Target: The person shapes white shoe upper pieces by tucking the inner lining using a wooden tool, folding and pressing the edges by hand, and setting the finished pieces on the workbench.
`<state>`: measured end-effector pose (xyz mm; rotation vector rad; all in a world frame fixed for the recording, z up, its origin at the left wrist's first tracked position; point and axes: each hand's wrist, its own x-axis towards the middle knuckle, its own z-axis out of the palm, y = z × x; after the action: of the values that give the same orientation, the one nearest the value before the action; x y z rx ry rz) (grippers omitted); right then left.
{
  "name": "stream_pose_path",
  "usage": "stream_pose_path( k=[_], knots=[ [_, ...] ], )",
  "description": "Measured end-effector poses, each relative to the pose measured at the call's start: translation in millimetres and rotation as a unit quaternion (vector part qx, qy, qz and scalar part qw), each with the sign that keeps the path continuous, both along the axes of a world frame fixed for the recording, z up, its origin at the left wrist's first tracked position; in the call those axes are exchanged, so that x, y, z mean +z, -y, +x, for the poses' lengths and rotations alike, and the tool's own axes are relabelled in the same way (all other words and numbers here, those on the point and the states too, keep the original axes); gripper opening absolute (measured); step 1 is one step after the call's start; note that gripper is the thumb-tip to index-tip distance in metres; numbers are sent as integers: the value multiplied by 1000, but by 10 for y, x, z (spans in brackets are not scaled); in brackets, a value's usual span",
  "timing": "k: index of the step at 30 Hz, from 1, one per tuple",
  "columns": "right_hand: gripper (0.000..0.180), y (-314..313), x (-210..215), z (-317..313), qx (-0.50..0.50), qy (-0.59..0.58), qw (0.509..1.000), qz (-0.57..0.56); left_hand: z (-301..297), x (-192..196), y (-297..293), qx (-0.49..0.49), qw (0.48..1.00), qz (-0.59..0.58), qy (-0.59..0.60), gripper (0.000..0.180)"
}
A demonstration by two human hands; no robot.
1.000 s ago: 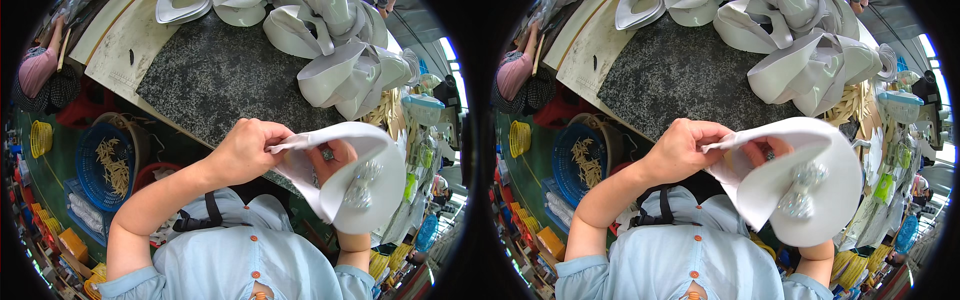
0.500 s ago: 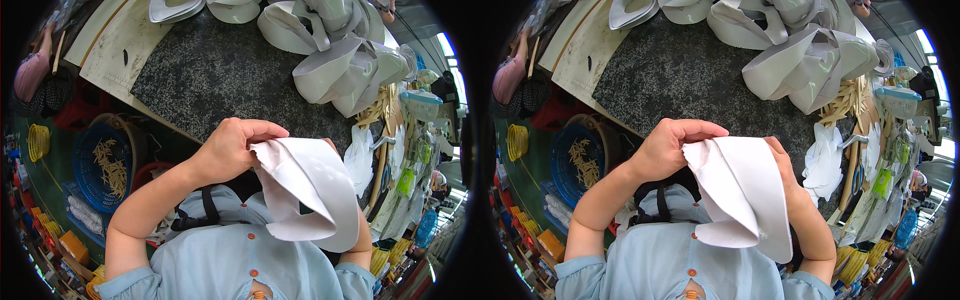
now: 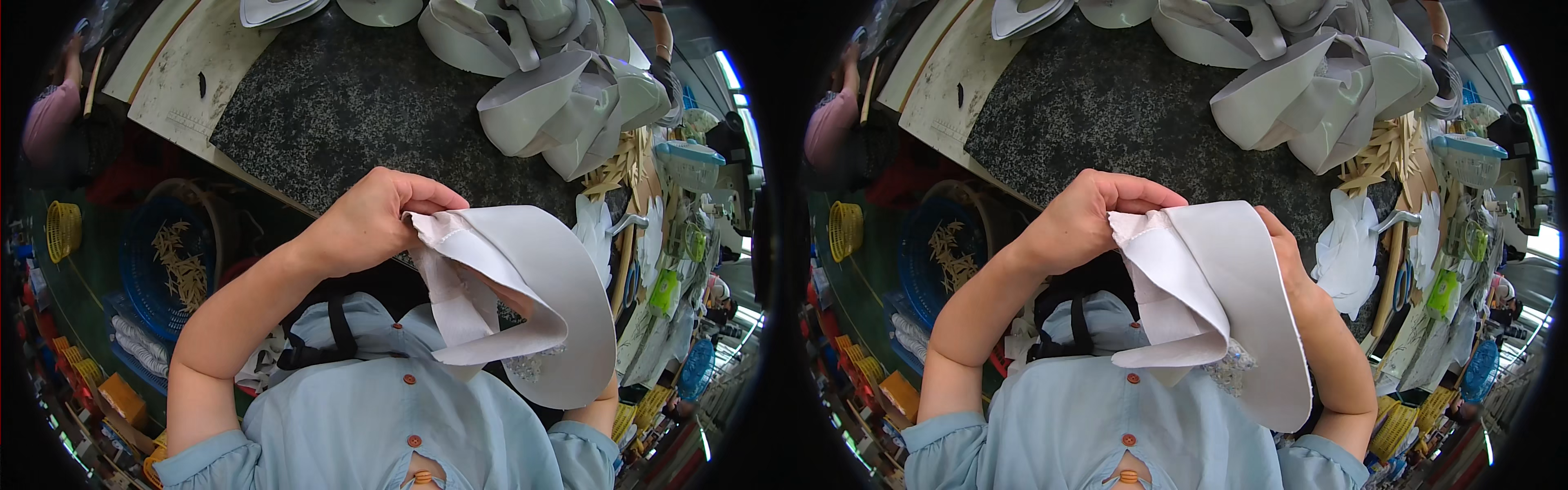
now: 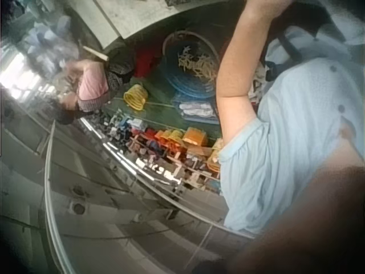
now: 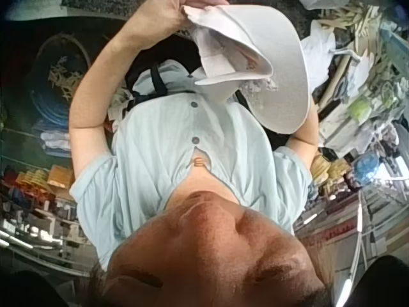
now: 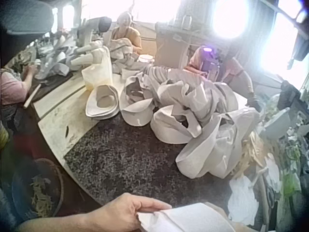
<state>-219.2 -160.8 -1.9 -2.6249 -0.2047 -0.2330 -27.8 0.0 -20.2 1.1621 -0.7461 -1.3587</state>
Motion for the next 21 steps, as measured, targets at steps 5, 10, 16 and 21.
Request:
stream_pose_path(
  k=[5,10,16,21],
  knots=[
    [45,14,-126,9,-13,-66,997,-28,53,-23,-3,24,998,64,3,30],
    [47,-26,-154,21,-6,-21,998,-52,43,-55,82,120,986,71,-90,29],
    [43,118,157,188,-31,68,945,317,251,127,-127,-66,957,-205,-196,75],
    [53,-401,145,405,-59,16,526,848,-77,243,-102,93,930,-212,-286,61]
  ],
)
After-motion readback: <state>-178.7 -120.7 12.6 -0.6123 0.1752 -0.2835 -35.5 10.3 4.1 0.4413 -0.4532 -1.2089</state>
